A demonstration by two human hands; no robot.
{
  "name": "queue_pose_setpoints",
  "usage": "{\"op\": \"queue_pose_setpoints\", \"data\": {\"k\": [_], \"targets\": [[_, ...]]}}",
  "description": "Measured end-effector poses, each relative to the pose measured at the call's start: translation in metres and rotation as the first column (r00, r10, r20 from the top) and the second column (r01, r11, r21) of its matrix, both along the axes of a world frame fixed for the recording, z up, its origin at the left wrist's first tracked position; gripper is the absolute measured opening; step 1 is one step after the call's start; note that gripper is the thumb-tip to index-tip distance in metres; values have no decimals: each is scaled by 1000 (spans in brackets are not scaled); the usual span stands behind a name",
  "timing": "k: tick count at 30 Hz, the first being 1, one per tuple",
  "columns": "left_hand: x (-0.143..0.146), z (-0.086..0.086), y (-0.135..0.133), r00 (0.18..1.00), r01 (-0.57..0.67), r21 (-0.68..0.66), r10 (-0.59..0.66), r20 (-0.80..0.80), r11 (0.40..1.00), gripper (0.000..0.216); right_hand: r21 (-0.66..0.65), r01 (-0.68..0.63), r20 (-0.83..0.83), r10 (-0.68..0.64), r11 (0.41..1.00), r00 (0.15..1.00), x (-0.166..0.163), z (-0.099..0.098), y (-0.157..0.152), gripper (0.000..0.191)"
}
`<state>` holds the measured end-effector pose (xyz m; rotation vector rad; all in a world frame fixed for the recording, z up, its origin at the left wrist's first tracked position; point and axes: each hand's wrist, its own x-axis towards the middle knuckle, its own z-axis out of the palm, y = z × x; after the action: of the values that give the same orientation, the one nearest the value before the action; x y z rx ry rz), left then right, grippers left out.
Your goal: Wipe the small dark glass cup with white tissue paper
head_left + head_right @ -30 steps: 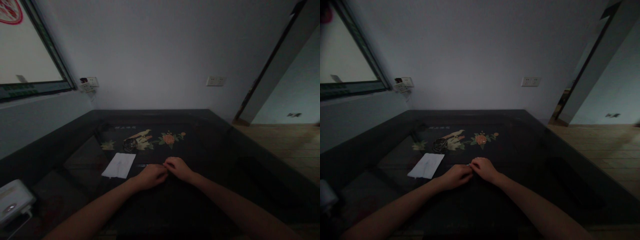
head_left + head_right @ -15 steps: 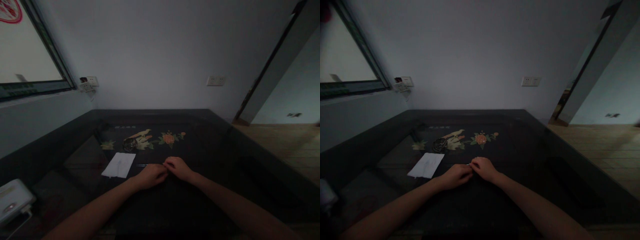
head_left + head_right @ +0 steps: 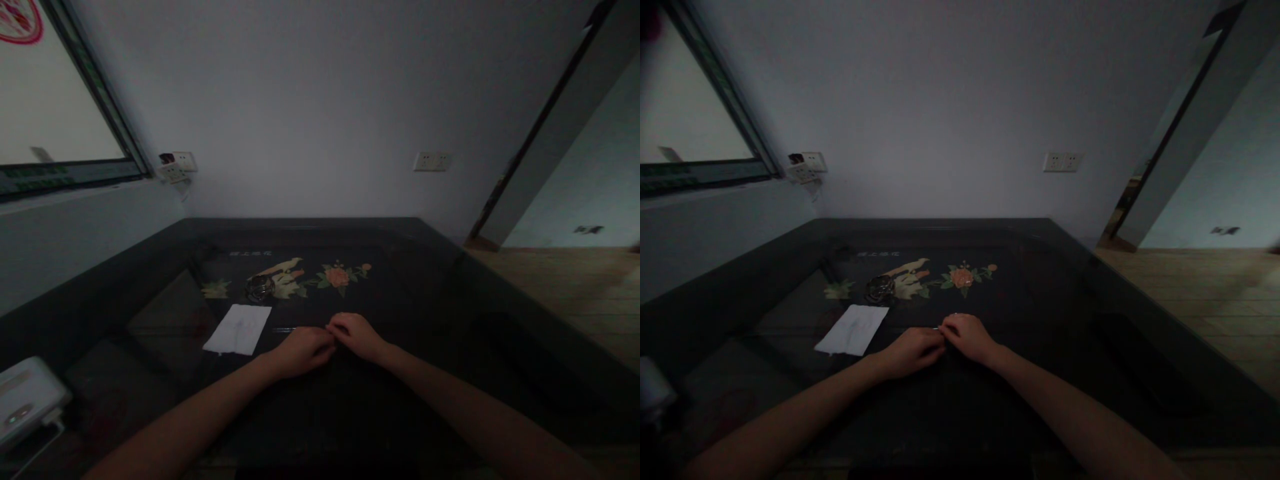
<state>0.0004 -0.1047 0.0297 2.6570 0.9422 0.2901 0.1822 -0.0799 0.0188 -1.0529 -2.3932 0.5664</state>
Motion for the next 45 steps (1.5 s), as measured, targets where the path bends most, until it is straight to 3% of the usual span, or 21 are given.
{"op": "queue_pose_setpoints", "data": {"k": [45], "targets": [[0, 0, 0, 1000, 8, 28, -8, 5, 1000, 14, -11, 1, 11, -1, 1000, 1000, 1, -2, 2, 23]]}}
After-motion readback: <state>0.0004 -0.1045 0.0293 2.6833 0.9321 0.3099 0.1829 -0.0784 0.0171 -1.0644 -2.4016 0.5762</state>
